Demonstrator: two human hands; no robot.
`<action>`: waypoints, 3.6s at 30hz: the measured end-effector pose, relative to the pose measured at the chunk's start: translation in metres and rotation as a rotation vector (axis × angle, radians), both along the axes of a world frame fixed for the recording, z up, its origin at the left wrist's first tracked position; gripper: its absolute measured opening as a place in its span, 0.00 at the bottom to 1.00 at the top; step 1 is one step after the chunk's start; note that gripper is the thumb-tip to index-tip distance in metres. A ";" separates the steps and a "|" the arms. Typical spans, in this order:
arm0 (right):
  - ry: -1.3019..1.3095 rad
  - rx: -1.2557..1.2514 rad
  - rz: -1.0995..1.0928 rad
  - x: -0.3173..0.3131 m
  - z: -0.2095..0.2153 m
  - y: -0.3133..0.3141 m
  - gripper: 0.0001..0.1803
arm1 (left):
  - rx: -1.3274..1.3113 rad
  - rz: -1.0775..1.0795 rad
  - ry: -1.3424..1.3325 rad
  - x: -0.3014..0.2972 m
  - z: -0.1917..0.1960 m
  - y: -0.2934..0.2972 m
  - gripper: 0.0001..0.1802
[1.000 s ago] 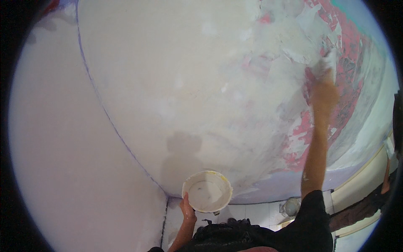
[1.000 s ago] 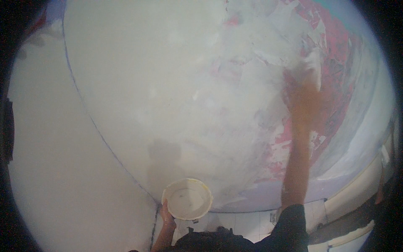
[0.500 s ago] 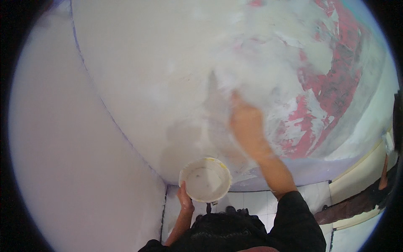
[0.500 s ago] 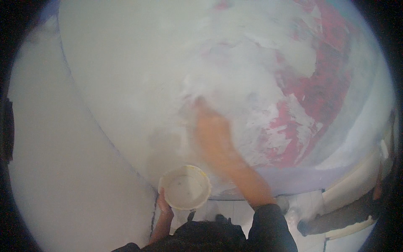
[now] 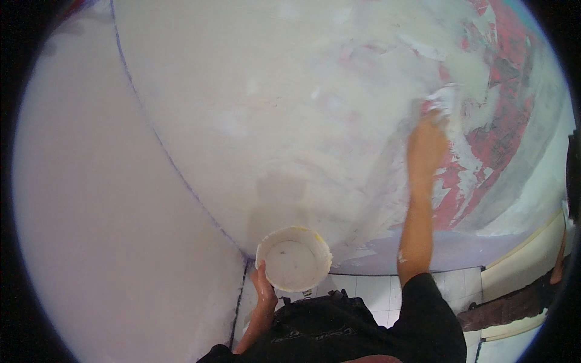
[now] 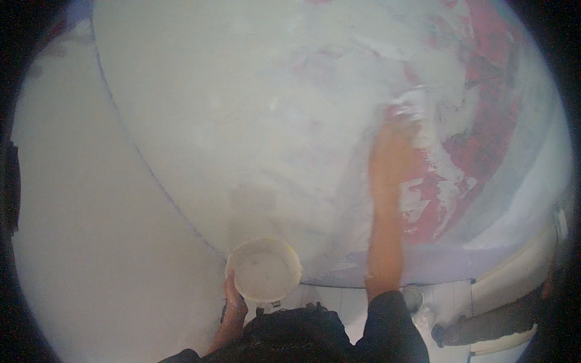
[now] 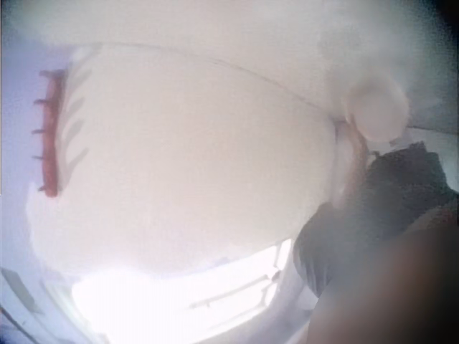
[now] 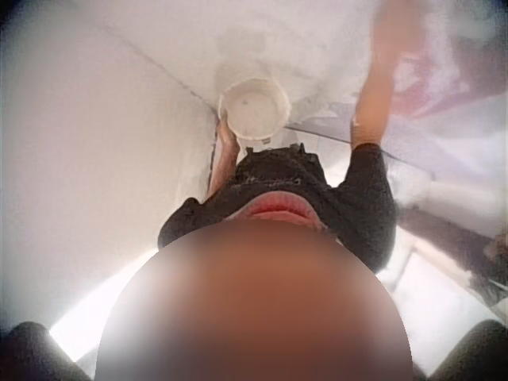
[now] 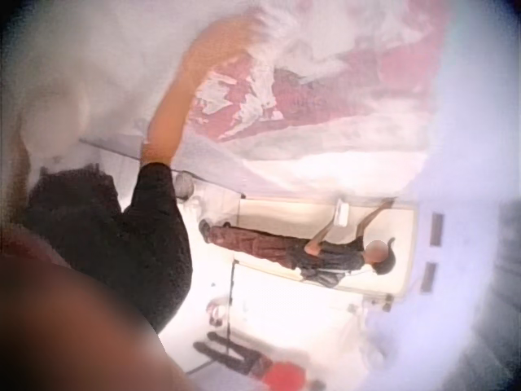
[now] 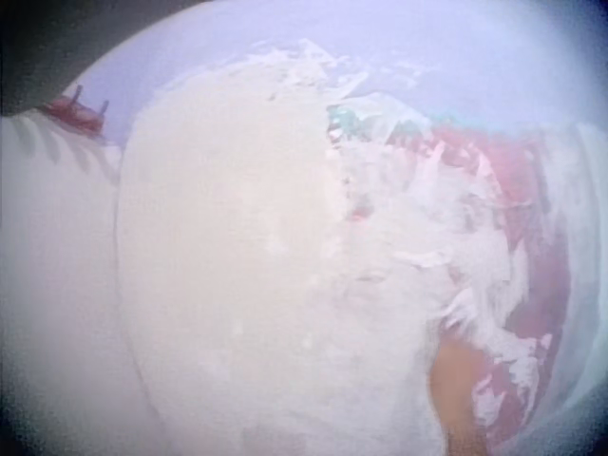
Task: The person applies white joint compound to a vertical wall corner and adjacent ceiling area using a putty knife and a small bucket. They repeatedly scoop compound and smooth it along the corner and ceiling, gradually covering pink and white patches.
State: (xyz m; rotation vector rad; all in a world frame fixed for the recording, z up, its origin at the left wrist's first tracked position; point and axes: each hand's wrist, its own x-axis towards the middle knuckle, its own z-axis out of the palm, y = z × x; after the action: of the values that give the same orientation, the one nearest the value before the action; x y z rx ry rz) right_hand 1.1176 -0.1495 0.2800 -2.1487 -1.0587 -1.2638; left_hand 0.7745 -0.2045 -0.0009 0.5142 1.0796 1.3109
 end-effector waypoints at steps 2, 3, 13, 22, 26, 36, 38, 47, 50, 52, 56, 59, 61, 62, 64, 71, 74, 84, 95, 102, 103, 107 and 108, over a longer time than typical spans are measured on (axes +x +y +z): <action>-0.099 -0.116 0.018 -0.038 -0.018 0.011 0.22 | -0.026 0.023 0.001 0.007 -0.005 -0.008 0.28; -0.189 -0.194 -0.002 -0.059 -0.023 0.014 0.24 | 0.000 0.014 0.019 0.007 -0.006 -0.010 0.28; 0.306 0.103 0.685 -0.098 0.004 -0.075 0.21 | 0.010 -0.008 -0.054 -0.012 0.007 -0.042 0.30; -0.027 0.442 -0.220 0.111 0.113 -0.086 0.15 | 0.016 -0.063 -0.058 -0.010 0.028 -0.022 0.39; -0.004 0.191 -0.073 0.058 0.061 -0.007 0.18 | -0.057 0.101 -0.132 0.006 0.039 0.012 0.29; 0.384 -0.178 0.749 -0.036 0.016 0.001 0.26 | 0.070 -0.041 -0.035 0.051 0.041 0.056 0.38; 0.181 0.167 0.589 0.019 0.043 -0.022 0.21 | 0.021 -0.041 -0.025 0.063 0.042 0.051 0.38; 0.194 0.036 -0.094 0.172 -0.004 0.010 0.23 | 0.056 -0.053 -0.149 0.117 0.037 0.067 0.30; 0.057 -0.039 0.004 0.130 -0.069 0.042 0.30 | -0.068 0.005 -0.122 0.136 0.029 0.076 0.30; 0.102 -0.045 0.211 0.098 -0.093 0.039 0.30 | 0.002 -0.045 -0.111 0.141 0.024 0.085 0.29; 0.798 -0.221 0.543 0.075 -0.094 -0.004 0.24 | 0.015 -0.081 -0.151 0.149 0.012 0.090 0.27; 0.930 -0.174 0.583 0.098 -0.082 -0.040 0.18 | 0.001 -0.092 -0.124 0.150 0.004 0.086 0.28; 1.263 0.243 0.781 0.116 -0.079 -0.052 0.16 | 0.006 -0.117 -0.115 0.149 0.002 0.083 0.29; 1.420 0.429 0.798 0.122 -0.081 -0.054 0.15 | -0.022 -0.119 -0.100 0.148 0.001 0.081 0.29; 1.618 0.713 1.140 0.133 -0.085 -0.055 0.14 | -0.005 -0.130 -0.117 0.149 0.003 0.079 0.30; 0.672 0.530 0.561 0.167 -0.054 -0.050 0.16 | 0.016 -0.096 -0.165 0.157 0.021 0.081 0.30; 0.808 1.003 0.616 0.191 -0.005 -0.055 0.15 | -0.029 -0.086 -0.114 0.161 0.023 0.081 0.30; 0.113 0.592 0.377 0.180 0.044 -0.007 0.16 | 0.037 -0.084 -0.110 0.155 0.013 0.094 0.30; -0.105 -0.213 0.971 0.032 -0.054 0.038 0.28 | 0.068 -0.168 -0.018 0.149 0.033 0.084 0.37; -0.168 0.237 0.560 0.096 0.056 -0.037 0.22 | -0.053 -0.127 -0.117 0.133 0.028 0.057 0.32; -0.236 0.383 0.384 0.114 0.088 -0.040 0.19 | -0.041 -0.144 -0.114 0.130 0.028 0.054 0.32; -0.313 0.604 0.351 0.161 0.189 -0.020 0.19 | 0.016 -0.165 -0.088 0.123 0.031 0.058 0.32; -0.336 0.488 0.214 0.161 0.193 -0.011 0.21 | 0.008 -0.167 -0.090 0.122 0.034 0.058 0.32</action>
State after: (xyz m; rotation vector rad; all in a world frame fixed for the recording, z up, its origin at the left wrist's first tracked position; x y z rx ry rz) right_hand 1.2785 -0.1604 0.4732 -1.4580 -0.9486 -1.6133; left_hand 0.8967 -0.1463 0.0328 0.5350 0.9371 1.1817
